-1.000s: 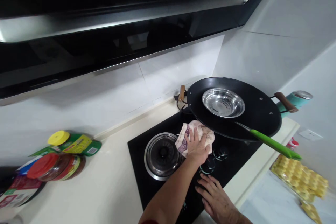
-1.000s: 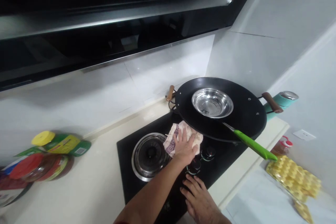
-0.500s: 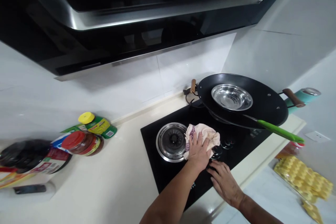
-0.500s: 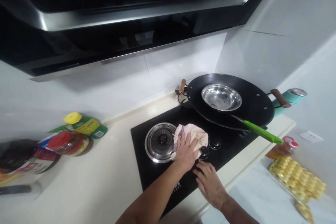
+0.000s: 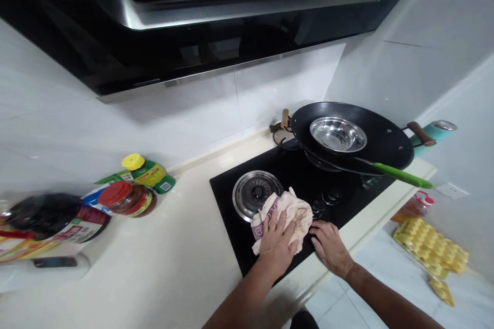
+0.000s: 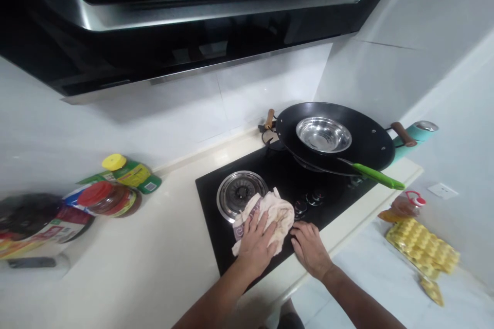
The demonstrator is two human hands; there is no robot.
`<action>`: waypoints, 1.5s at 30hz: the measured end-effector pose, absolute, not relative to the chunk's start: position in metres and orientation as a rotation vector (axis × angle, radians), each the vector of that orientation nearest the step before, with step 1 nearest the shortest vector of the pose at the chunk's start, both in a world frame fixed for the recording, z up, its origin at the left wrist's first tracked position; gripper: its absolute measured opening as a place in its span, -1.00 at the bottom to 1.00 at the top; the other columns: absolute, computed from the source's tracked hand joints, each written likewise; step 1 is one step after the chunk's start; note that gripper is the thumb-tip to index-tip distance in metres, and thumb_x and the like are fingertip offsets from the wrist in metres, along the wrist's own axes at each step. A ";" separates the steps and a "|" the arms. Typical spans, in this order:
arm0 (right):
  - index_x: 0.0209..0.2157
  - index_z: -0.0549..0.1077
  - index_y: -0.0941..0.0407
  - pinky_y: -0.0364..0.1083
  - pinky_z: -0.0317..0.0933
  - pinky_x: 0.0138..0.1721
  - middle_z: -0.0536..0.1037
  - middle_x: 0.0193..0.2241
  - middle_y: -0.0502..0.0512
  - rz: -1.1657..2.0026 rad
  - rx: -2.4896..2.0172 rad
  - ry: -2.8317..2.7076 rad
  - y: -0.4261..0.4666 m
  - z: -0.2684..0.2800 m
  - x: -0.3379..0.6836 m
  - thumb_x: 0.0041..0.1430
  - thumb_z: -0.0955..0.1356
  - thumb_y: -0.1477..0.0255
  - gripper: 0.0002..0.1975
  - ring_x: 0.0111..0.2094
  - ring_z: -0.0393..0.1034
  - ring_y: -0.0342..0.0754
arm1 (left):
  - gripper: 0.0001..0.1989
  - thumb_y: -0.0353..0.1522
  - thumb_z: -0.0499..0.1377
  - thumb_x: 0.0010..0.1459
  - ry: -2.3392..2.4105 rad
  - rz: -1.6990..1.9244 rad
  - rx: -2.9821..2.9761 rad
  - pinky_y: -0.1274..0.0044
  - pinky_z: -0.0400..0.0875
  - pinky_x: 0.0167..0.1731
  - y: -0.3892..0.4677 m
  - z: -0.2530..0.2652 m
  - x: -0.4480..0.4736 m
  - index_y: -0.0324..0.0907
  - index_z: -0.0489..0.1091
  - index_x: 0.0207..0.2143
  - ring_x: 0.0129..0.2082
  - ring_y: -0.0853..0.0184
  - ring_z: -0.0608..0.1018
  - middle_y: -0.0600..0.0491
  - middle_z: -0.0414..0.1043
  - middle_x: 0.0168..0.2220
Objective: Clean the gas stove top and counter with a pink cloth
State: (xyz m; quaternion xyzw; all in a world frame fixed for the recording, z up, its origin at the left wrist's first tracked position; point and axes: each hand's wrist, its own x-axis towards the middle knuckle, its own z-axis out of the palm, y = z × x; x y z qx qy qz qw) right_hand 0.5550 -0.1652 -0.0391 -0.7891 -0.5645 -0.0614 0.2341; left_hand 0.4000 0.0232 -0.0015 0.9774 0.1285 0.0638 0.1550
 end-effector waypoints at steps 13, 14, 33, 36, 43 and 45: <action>-0.07 0.49 0.09 0.22 0.17 0.17 0.53 0.01 0.23 -0.261 -2.250 -1.578 -0.162 -0.046 0.553 0.41 0.27 0.41 -0.82 0.10 0.38 0.16 | -0.44 -0.11 0.20 0.19 1.032 0.198 2.861 -0.03 0.39 0.21 0.050 -0.006 0.280 0.27 0.39 0.26 0.38 -0.15 0.33 0.09 0.26 0.43; -0.06 0.49 0.09 0.22 0.16 0.18 0.53 0.01 0.23 -0.260 -2.252 -1.580 -0.162 -0.046 0.553 0.41 0.27 0.42 -0.82 0.10 0.38 0.16 | -0.45 -0.13 0.17 0.23 1.088 0.176 2.858 -0.03 0.35 0.25 0.058 -0.003 0.284 0.24 0.38 0.28 0.39 -0.14 0.31 0.08 0.23 0.44; -0.09 0.48 0.07 0.18 0.13 0.17 0.55 -0.03 0.19 -0.237 -2.268 -1.530 -0.154 -0.036 0.549 0.33 0.31 0.45 -0.84 0.07 0.38 0.15 | -0.31 -0.04 -0.07 0.36 1.390 -0.113 2.694 -0.12 0.00 0.38 0.237 0.024 0.452 -0.02 0.04 0.47 0.49 -0.28 0.02 -0.21 -0.14 0.55; -0.09 0.47 0.07 0.18 0.12 0.17 0.55 -0.04 0.18 -0.250 -2.255 -1.519 -0.153 -0.035 0.549 0.33 0.31 0.44 -0.85 0.05 0.39 0.15 | -0.30 0.00 -0.10 0.35 1.326 -0.183 2.664 -0.11 0.00 0.38 0.250 0.024 0.483 0.04 -0.03 0.48 0.50 -0.26 -0.01 -0.16 -0.20 0.56; -0.11 0.46 0.07 0.18 0.13 0.16 0.54 -0.06 0.19 -0.247 -2.239 -1.477 -0.149 -0.030 0.546 0.34 0.28 0.45 -0.86 0.04 0.38 0.14 | -0.28 0.03 -0.07 0.36 1.225 -0.279 2.624 -0.16 -0.02 0.38 0.252 0.023 0.537 0.02 -0.03 0.48 0.50 -0.24 0.00 -0.16 -0.18 0.56; -0.12 0.45 0.08 0.19 0.15 0.15 0.54 -0.07 0.18 -0.247 -2.229 -1.464 -0.149 -0.029 0.545 0.34 0.28 0.45 -0.86 0.03 0.37 0.14 | -0.27 0.03 0.04 0.34 1.163 -0.269 2.647 -0.16 -0.03 0.40 0.246 0.027 0.548 0.00 0.03 0.46 0.49 -0.17 0.05 -0.15 -0.13 0.55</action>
